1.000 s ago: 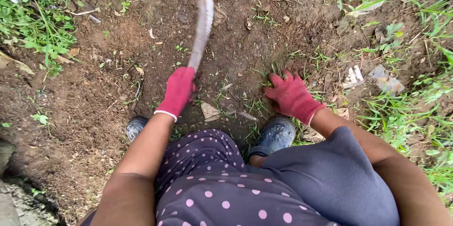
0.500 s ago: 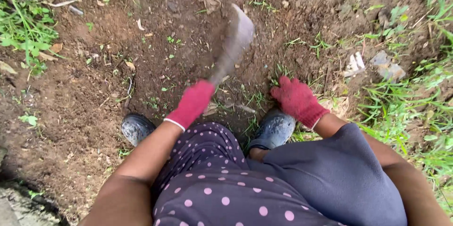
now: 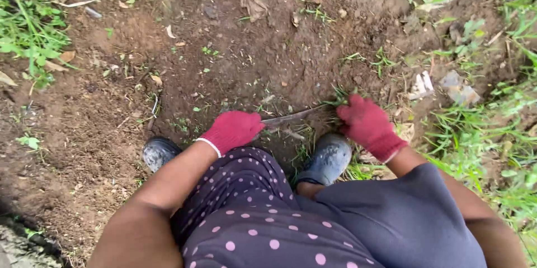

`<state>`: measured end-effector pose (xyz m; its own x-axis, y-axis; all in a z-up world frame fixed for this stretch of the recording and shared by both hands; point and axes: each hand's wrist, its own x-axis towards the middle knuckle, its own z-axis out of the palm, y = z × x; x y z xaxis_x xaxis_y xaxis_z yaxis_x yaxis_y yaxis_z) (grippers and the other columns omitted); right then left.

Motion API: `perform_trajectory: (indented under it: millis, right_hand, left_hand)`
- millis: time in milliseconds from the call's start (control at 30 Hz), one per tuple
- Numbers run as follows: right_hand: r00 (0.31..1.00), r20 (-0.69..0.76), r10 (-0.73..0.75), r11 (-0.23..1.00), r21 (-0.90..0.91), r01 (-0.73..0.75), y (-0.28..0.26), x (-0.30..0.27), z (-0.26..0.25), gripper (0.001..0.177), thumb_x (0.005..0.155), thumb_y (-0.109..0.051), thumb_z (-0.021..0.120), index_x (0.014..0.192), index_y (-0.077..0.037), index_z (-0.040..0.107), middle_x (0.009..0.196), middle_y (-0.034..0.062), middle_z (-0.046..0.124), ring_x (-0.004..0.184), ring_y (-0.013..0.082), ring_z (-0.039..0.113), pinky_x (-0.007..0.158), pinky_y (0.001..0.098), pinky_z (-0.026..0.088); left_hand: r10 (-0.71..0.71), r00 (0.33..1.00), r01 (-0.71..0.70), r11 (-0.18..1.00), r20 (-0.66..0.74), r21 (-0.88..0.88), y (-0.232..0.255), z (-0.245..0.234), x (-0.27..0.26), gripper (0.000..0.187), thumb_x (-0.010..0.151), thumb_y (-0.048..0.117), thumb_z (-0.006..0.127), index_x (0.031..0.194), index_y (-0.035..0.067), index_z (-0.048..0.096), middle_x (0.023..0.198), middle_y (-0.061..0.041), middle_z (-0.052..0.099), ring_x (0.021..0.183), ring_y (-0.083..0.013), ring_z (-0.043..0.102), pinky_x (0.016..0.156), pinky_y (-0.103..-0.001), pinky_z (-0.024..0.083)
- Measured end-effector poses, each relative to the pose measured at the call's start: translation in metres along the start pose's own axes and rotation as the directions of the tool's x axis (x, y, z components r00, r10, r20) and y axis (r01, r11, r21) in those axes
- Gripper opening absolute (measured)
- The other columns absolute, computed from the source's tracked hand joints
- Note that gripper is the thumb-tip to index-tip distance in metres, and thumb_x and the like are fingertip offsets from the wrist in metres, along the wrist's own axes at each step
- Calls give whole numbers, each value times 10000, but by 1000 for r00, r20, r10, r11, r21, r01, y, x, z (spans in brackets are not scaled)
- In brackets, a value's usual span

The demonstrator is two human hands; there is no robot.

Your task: The person uses a curved sickle to cut weeds at the base and pulls them from the soil with gloved hands. The person repeatedly cuts and removes weeds across a small garden area, gathering them into a pile.

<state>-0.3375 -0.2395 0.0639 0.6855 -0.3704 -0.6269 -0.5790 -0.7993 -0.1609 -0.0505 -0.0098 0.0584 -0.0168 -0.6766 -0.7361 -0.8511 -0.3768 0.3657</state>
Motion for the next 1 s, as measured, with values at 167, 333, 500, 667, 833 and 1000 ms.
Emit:
perform_trajectory:
  millis: [167,333,500,667,833,1000]
  right_hand:
    - [941,-327,-88,996,-51,75,2,32,-62,295,814,-405,747,971,-183,632,1051,146,552,821,426,701,659,521,620]
    - [788,-568,-239,969,-85,233,-30,81,-127,269,834,-292,800,999,-173,624,1160,161,568,823,450,708,646,538,625]
    - [565,-621,-542,744,-42,667,-58,125,-153,571,854,-184,907,1352,9,708,1502,298,473,1193,472,613,968,515,557]
    - [707,-548,-446,879,-119,462,-37,123,-101,657,817,-327,816,1425,-175,616,1521,248,458,1254,516,550,1075,703,372]
    - [838,-458,-295,950,-44,310,-25,98,-71,570,757,-374,803,1280,-198,661,957,218,629,946,459,656,960,600,482]
    - [745,-667,5,941,256,222,12,93,-80,132,887,-246,756,974,-155,717,1068,215,530,793,472,658,692,543,587]
  left_hand:
    - [-64,988,80,991,-140,110,-50,4,-36,374,1029,512,394,895,191,534,749,-115,698,803,-336,752,750,-502,591]
    - [-274,950,289,953,-150,92,-92,-2,-64,413,1031,529,375,888,193,569,771,-109,714,825,-317,757,750,-492,600]
    - [-709,690,258,431,-147,-865,-59,-43,-75,372,1013,401,465,978,68,627,698,-54,606,633,-205,577,583,-355,476]
    - [-307,917,273,949,-256,-160,-78,26,-75,273,987,388,454,1039,152,582,787,-192,656,715,-406,696,673,-544,564]
    - [-480,811,332,849,-334,-412,-53,24,-30,534,1029,628,443,823,142,522,663,-227,628,787,-432,726,697,-567,586]
    - [-319,892,278,946,-320,-167,14,-75,24,452,1033,574,371,907,167,523,735,-147,686,804,-374,750,741,-539,580]
